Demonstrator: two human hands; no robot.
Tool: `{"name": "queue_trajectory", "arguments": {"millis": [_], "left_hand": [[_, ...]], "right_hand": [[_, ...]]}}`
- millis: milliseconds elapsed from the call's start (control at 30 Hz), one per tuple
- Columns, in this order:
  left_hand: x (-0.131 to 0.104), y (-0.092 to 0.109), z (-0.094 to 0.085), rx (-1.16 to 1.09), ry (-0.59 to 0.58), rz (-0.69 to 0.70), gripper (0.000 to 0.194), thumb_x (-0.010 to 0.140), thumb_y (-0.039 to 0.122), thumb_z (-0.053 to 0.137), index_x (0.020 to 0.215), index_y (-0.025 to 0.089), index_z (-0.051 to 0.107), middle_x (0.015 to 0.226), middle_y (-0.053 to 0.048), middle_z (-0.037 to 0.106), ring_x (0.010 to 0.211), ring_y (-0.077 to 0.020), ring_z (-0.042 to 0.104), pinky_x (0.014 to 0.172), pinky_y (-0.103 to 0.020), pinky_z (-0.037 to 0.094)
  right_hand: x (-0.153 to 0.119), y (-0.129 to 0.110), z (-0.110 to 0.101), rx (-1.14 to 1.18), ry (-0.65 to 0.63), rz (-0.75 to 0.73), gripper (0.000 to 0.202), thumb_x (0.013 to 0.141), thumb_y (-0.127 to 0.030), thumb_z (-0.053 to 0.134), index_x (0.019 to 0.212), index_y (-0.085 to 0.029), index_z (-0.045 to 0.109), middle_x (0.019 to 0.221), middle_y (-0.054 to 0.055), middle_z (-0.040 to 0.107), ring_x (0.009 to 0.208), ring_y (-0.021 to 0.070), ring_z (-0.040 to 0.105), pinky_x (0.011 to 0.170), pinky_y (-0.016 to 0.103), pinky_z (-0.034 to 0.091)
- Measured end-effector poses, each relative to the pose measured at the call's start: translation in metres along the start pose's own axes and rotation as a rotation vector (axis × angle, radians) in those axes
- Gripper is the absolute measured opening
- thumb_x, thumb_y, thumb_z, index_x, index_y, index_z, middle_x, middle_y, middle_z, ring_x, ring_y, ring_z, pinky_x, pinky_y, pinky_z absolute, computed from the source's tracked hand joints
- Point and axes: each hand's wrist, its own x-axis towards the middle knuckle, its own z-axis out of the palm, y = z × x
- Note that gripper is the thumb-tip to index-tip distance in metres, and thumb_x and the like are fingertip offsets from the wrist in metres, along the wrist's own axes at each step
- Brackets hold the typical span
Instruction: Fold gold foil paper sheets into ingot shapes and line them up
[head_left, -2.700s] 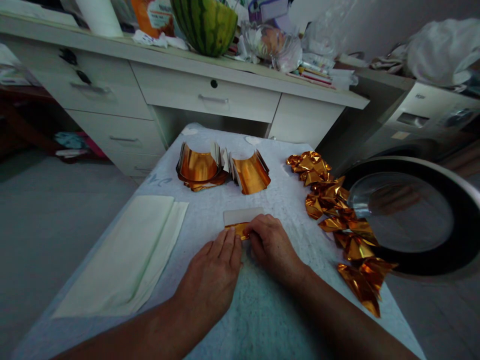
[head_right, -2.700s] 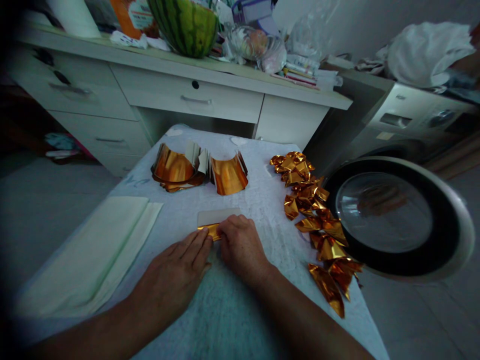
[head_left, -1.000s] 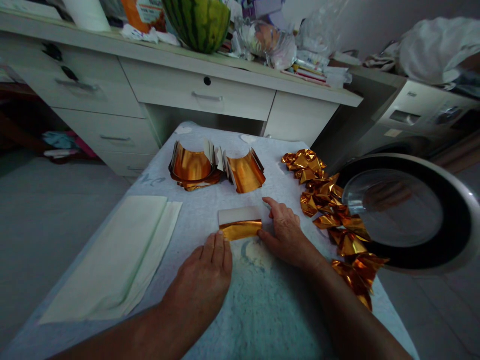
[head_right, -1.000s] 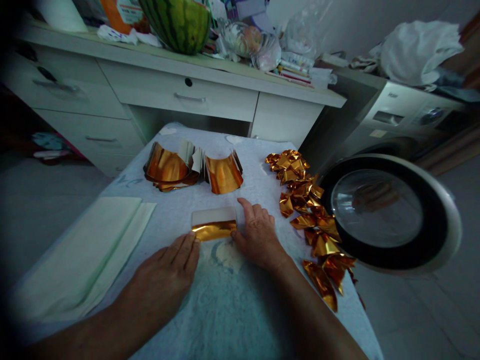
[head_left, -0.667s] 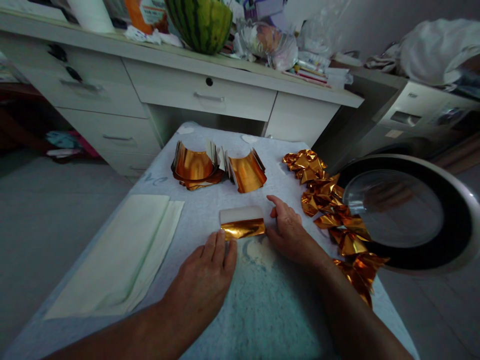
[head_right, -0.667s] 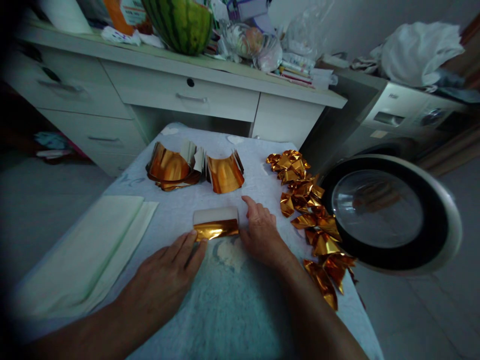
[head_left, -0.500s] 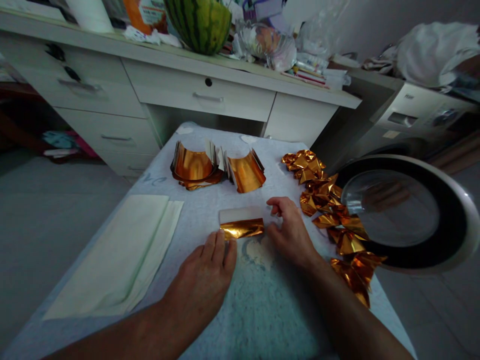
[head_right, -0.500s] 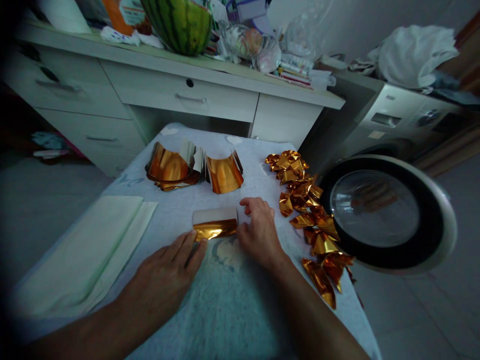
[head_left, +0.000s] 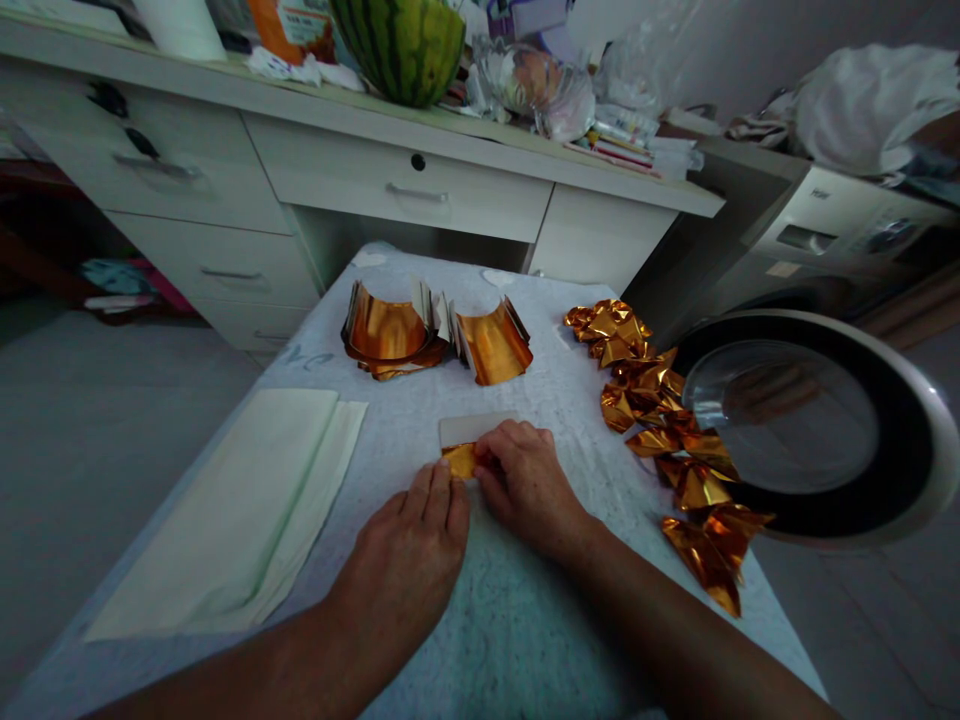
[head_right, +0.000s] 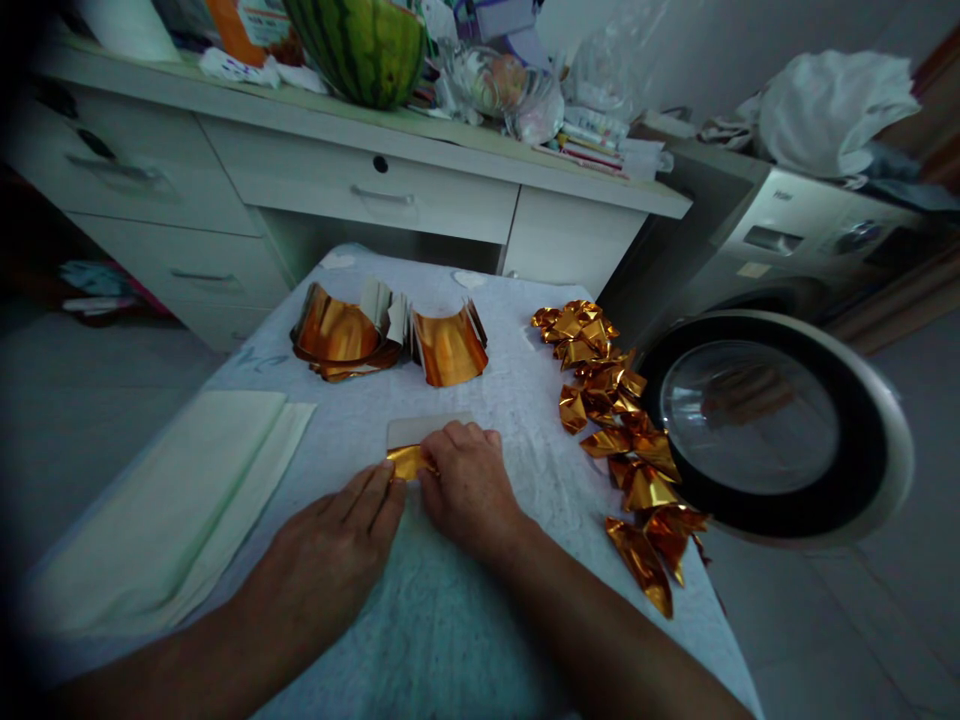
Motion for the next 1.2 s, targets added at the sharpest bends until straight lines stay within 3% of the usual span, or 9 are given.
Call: {"name": "queue_trajectory", "arguments": {"millis": [233, 433, 600, 933, 1000, 1100, 1200], "left_hand": [[-0.001, -0.001, -0.004, 0.004, 0.032, -0.012, 0.05, 0.073, -0.009, 0.037, 0.106, 0.005, 0.073, 0.112, -0.022, 0.072, 0.099, -0.0292, 0.072, 0.074, -0.036, 0.062], [0.002, -0.002, -0.009, 0.009, 0.057, 0.004, 0.048, 0.073, -0.007, 0.038, 0.101, 0.004, 0.075, 0.109, -0.024, 0.072, 0.096, -0.0303, 0.073, 0.072, -0.037, 0.063], [0.002, -0.003, -0.006, -0.027, 0.052, 0.015, 0.046, 0.073, -0.006, 0.039, 0.1, 0.004, 0.075, 0.109, -0.025, 0.072, 0.096, -0.0317, 0.072, 0.073, -0.039, 0.063], [0.006, -0.012, -0.008, -0.126, 0.046, 0.011, 0.04, 0.074, -0.006, 0.041, 0.093, 0.004, 0.075, 0.1, -0.022, 0.074, 0.089, -0.0316, 0.072, 0.076, -0.043, 0.062], [0.007, -0.016, -0.004, -0.158, 0.035, 0.013, 0.036, 0.076, -0.004, 0.043, 0.09, 0.007, 0.074, 0.1, -0.02, 0.074, 0.089, -0.0315, 0.072, 0.078, -0.045, 0.061], [0.008, -0.02, 0.006, -0.198, 0.088, 0.035, 0.03, 0.081, 0.0, 0.045, 0.092, 0.008, 0.072, 0.116, -0.023, 0.069, 0.107, -0.0337, 0.066, 0.089, -0.048, 0.057], [0.008, -0.021, 0.013, -0.23, 0.069, 0.028, 0.027, 0.082, 0.002, 0.047, 0.096, 0.007, 0.07, 0.115, -0.023, 0.069, 0.105, -0.0318, 0.066, 0.09, -0.047, 0.057]], "right_hand": [[0.002, -0.006, 0.009, -0.077, 0.048, 0.052, 0.02, 0.082, -0.035, 0.063, 0.092, -0.018, 0.057, 0.092, 0.005, 0.059, 0.088, 0.0231, 0.049, 0.078, 0.036, 0.031], [0.001, -0.005, 0.005, -0.059, 0.029, 0.082, 0.017, 0.08, -0.026, 0.059, 0.095, -0.019, 0.055, 0.094, 0.006, 0.058, 0.089, 0.0239, 0.049, 0.077, 0.037, 0.032], [-0.001, 0.003, 0.0, -0.009, 0.03, 0.092, 0.028, 0.077, -0.018, 0.054, 0.105, -0.018, 0.054, 0.098, 0.008, 0.058, 0.091, 0.0249, 0.05, 0.08, 0.038, 0.033], [-0.007, 0.028, -0.017, 0.014, -0.02, 0.052, 0.035, 0.079, -0.016, 0.053, 0.114, -0.018, 0.051, 0.103, 0.009, 0.055, 0.096, 0.0261, 0.049, 0.083, 0.04, 0.035], [-0.007, 0.031, -0.019, 0.026, -0.017, 0.032, 0.032, 0.081, -0.015, 0.051, 0.113, -0.018, 0.05, 0.104, 0.008, 0.055, 0.096, 0.0254, 0.049, 0.084, 0.04, 0.036], [-0.007, 0.033, -0.022, 0.036, -0.032, 0.011, 0.026, 0.082, -0.011, 0.049, 0.106, -0.019, 0.052, 0.101, 0.008, 0.054, 0.095, 0.0241, 0.048, 0.083, 0.038, 0.037], [-0.005, 0.034, -0.024, 0.039, -0.085, 0.017, 0.022, 0.082, -0.008, 0.048, 0.097, -0.02, 0.057, 0.099, 0.007, 0.054, 0.094, 0.0229, 0.048, 0.083, 0.037, 0.037]]}}
